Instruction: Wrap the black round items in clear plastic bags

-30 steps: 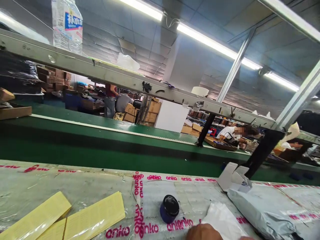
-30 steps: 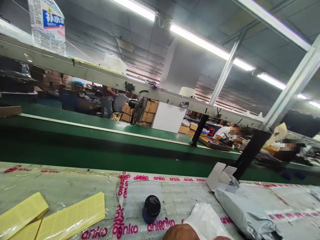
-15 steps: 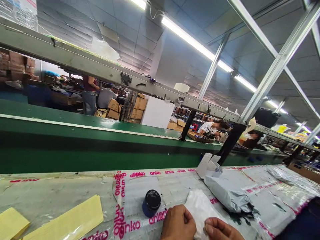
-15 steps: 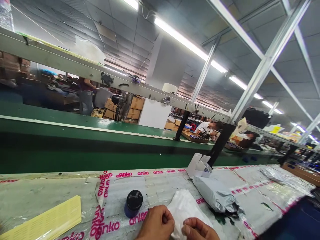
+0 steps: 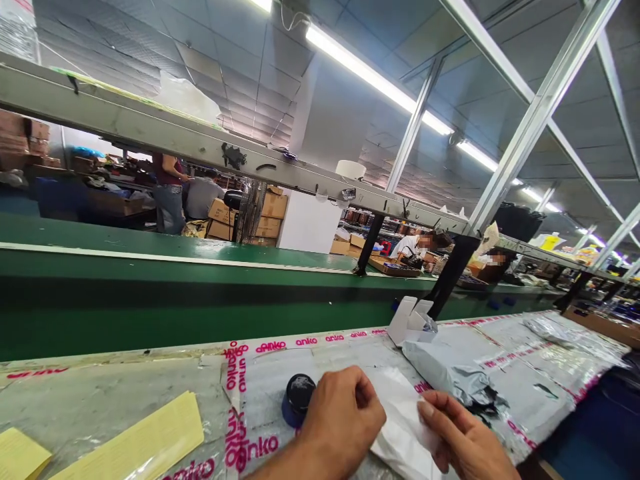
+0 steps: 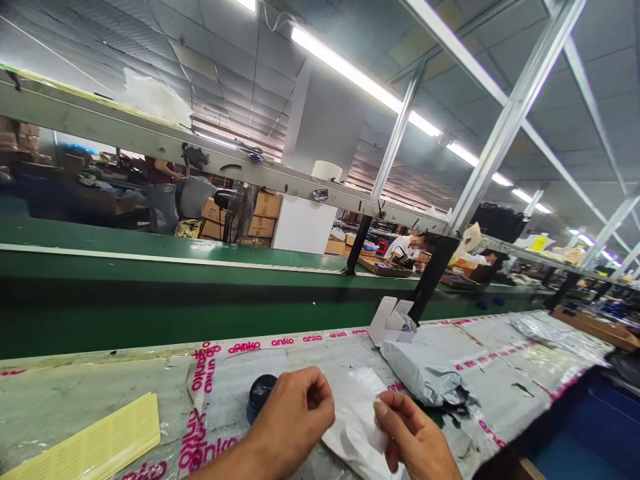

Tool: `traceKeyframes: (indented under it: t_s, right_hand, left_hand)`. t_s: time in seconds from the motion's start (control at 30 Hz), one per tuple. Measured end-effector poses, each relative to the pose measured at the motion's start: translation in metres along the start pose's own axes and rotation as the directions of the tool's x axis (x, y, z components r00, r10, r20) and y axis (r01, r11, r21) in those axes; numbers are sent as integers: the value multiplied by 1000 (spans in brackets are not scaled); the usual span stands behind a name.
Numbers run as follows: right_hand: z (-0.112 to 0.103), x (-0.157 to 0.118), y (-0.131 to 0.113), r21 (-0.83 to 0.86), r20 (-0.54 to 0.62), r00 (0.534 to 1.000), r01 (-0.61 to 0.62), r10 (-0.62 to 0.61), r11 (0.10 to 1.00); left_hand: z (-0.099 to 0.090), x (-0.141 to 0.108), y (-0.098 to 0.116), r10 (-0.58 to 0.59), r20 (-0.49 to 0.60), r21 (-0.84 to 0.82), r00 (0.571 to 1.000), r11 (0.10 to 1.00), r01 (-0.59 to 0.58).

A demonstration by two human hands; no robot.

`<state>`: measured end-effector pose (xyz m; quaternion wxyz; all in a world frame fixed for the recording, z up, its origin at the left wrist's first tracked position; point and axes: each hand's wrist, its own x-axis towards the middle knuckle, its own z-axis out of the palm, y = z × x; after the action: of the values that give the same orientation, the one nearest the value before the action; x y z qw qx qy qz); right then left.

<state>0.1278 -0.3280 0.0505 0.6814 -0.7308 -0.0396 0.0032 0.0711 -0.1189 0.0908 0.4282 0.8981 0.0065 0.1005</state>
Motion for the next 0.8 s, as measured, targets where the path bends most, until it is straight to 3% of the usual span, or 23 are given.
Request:
traceKeyframes:
  t_s: [0.17, 0.33, 0.47, 0.57, 0.8]
  right_hand:
    - [52, 10, -30, -248, 49, 954, 297, -295, 922]
    - [112, 31, -28, -370, 269, 790, 613, -551, 698]
    - [135, 37, 2, -364, 386, 733, 679, -561, 637]
    - [137, 33, 20, -379, 444, 727, 683, -524, 625]
    - [127, 20, 27, -428, 466, 755, 648, -461, 630]
  left_hand:
    - [-57, 12, -15, 205, -85, 371, 975, 915, -160]
    - [-95, 19, -53, 281, -42, 683, 959, 709, -178]
    - [-97, 10, -89, 258, 49, 783, 965, 590, -197]
    - [-89, 1, -109, 237, 106, 801, 966, 555, -225]
    - [-83, -11, -112, 272, 165, 790, 948, 539, -292]
